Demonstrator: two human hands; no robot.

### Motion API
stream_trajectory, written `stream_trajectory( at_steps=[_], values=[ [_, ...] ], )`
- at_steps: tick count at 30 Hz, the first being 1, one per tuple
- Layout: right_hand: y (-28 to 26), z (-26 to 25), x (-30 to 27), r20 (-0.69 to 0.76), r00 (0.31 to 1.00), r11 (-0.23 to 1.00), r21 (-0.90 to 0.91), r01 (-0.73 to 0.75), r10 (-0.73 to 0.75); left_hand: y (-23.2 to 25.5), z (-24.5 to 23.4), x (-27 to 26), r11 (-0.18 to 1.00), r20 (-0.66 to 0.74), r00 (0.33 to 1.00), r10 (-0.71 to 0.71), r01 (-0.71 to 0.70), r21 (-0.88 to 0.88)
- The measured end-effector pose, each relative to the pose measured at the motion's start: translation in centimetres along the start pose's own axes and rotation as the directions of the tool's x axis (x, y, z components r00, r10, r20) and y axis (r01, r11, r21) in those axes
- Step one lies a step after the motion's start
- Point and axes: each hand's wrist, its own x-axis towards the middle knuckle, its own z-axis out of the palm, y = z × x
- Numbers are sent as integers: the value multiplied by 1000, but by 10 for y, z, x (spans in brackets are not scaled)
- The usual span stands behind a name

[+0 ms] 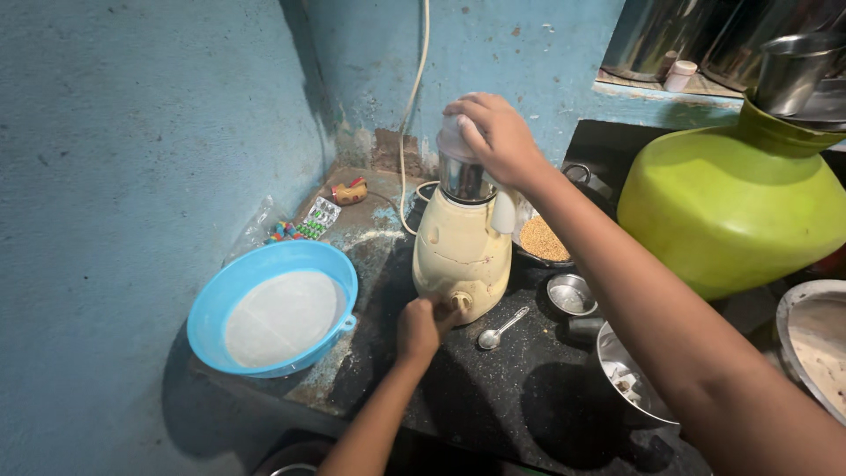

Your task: The person operates a mixer grinder to blend grains, holding the lid while the machine runs. They remove the lid, stir the mixture with a spoon, reattach the jar and blend again, then pour the blended mixture into a blue bowl and set it on the counter.

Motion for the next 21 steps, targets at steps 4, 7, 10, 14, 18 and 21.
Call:
stream_trajectory(
  at_steps=[4,7,10,14,18,21],
  values=[
    [9,2,-3,-14,999,999,11,37,-37,-6,22,-2,1000,-118,993,15,-15,-4],
    [11,1,-4,-8,999,999,34,39,-38,-8,31,-4,994,-179,984,16,3,108],
    [11,-1,-3,12,1000,997,71,15,-16,-6,36,-8,992,-234,972,11,18,124],
    [15,-3,-4,45,999,996,91,1,-5,-5,40,-10,985,-251,968,-13,55,162],
    [26,-4,-3,123,992,985,173,-16,-5,-8,37,-5,970,-245,966,85,-24,241],
    [34,-3,-1,152,988,980,195,-27,-3,-8,36,-2,969,-190,980,51,-3,247]
  ],
)
